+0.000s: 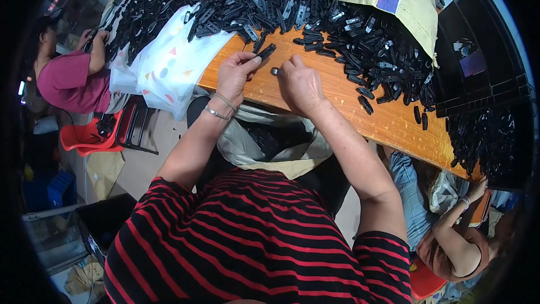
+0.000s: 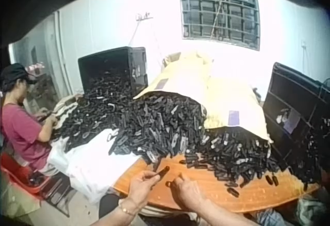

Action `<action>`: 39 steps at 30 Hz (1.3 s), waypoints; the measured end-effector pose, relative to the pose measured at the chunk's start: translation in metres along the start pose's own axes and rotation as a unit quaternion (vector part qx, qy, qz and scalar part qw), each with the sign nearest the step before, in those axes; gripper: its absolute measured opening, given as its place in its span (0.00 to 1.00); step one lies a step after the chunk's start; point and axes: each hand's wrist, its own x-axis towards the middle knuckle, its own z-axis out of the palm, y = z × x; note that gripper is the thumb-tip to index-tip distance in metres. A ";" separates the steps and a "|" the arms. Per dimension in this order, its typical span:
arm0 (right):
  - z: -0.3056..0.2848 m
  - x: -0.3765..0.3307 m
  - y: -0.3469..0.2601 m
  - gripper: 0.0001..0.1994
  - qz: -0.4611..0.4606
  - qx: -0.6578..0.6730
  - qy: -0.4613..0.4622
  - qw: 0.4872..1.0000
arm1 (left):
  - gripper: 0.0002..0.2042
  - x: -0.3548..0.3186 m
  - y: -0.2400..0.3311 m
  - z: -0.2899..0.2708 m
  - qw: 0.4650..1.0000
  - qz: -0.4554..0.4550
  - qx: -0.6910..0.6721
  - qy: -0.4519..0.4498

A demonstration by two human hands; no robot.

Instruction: Assembling small black plastic parts manually at a workbench.

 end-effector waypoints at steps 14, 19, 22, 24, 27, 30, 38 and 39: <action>-0.024 0.009 0.005 0.15 0.076 0.219 0.005 0.973 | 0.05 0.000 0.008 0.025 0.980 -0.141 -0.012 -0.140; -0.043 0.011 0.008 0.09 0.268 0.437 -0.111 0.852 | 0.06 0.012 0.022 0.026 0.981 -0.076 0.083 -0.160; -0.031 0.009 0.020 0.07 0.317 0.406 -0.080 0.854 | 0.06 0.022 0.015 0.024 0.974 -0.057 0.127 -0.179; -0.030 0.007 0.017 0.08 0.324 0.408 -0.094 0.849 | 0.07 0.024 0.005 0.020 0.968 -0.027 0.177 -0.176; -0.026 0.007 0.014 0.10 0.349 0.407 -0.109 0.837 | 0.06 0.026 -0.002 0.016 0.957 -0.002 0.246 -0.152; -0.023 0.007 0.013 0.10 0.369 0.404 -0.112 0.830 | 0.08 0.027 -0.005 0.016 0.936 0.039 0.329 -0.120; -0.023 0.020 0.017 0.11 0.394 0.381 -0.135 0.826 | 0.09 0.032 -0.006 0.017 0.894 0.081 0.425 -0.114; -0.022 0.022 0.018 0.11 0.387 0.365 -0.147 0.834 | 0.10 0.030 -0.005 0.018 0.871 0.103 0.466 -0.114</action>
